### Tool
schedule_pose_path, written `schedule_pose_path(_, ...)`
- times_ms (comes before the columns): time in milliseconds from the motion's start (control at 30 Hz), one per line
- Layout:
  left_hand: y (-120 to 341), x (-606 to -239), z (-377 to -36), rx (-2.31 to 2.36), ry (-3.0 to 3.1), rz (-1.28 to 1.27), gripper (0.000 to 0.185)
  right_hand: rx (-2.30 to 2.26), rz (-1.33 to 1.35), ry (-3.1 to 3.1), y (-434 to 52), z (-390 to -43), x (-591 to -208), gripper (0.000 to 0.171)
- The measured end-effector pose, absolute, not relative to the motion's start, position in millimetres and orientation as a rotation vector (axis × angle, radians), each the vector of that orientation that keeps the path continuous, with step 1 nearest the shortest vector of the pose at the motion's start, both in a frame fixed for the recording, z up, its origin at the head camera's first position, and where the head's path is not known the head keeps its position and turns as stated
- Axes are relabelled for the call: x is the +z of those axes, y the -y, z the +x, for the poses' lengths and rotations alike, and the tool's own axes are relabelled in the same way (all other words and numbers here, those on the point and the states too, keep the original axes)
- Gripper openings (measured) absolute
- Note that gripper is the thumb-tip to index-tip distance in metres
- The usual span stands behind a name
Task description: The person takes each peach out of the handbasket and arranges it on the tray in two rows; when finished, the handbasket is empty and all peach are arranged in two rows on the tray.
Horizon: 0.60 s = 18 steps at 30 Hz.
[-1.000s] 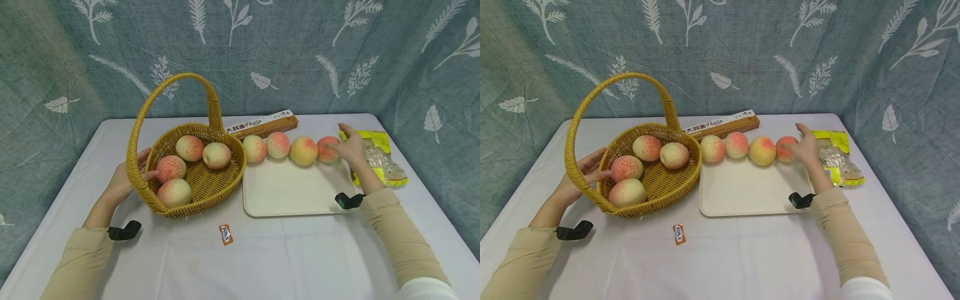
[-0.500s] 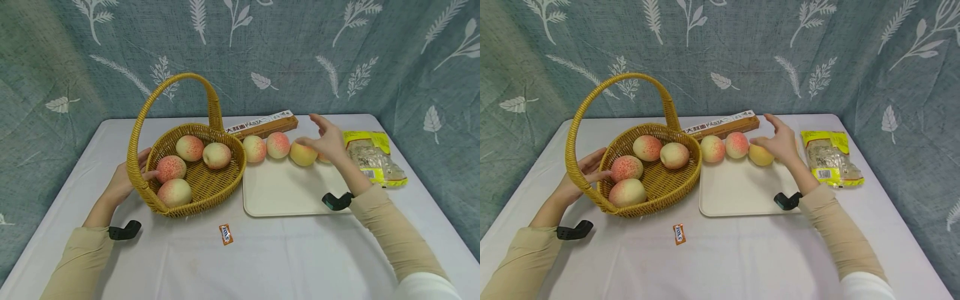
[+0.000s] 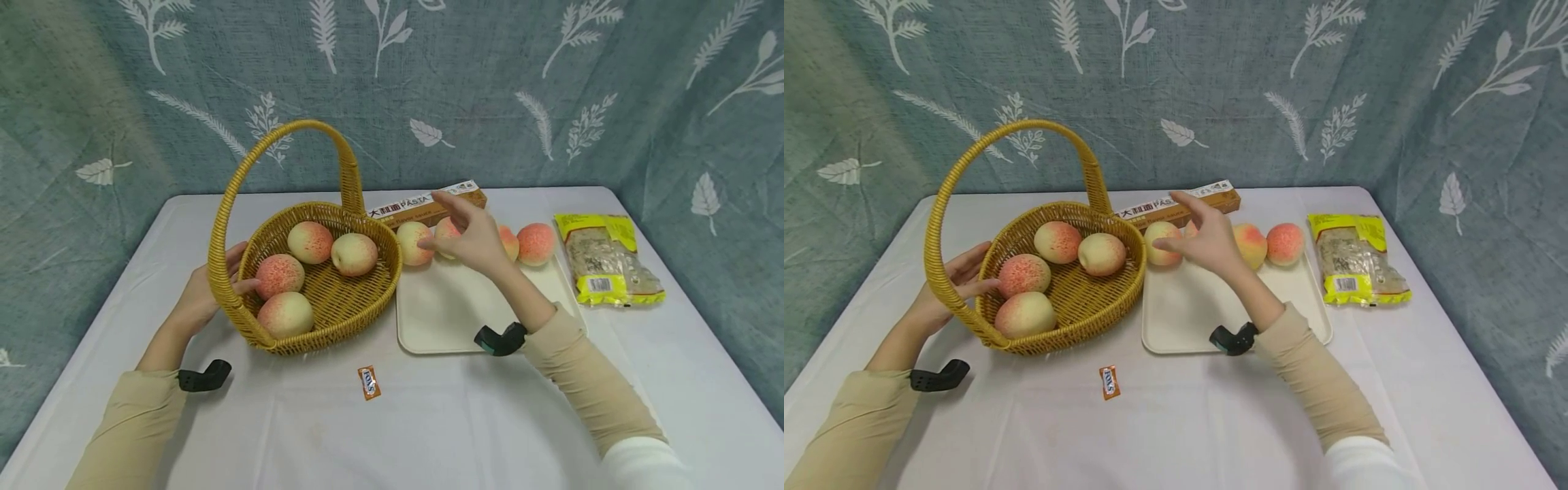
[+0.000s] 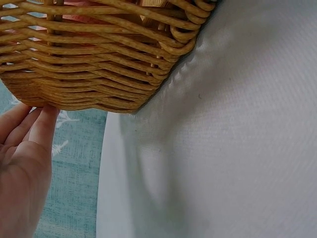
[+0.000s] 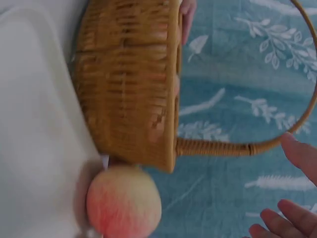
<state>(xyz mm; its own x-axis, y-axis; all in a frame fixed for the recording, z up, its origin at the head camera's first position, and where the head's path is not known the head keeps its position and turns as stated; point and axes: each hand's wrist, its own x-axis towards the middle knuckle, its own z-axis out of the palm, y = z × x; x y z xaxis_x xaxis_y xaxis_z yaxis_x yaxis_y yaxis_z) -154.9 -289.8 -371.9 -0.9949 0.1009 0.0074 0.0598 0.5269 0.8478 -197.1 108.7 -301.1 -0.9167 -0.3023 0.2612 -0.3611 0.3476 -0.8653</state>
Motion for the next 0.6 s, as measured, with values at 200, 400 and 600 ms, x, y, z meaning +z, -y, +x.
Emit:
schedule_pose_path(200, 287.9, -370.0, -154.3, 1.525, -2.681, 0.115, 0.077, 1.617, 0.787, 2.611, -76.3, -190.4, -305.1, 0.075)
schedule_pose_path(400, 287.9, -369.1, -154.9, 1.527, -2.680, 0.101, 0.077, 1.349, 0.991, 2.750, -46.6, -185.3, -305.8, 0.078)
schedule_pose_path(600, 288.2, -368.7, -154.1, 1.534, -2.673, 0.093, 0.078, 1.377, 1.193, 2.766, -22.3, -183.6, -308.3, 0.075)
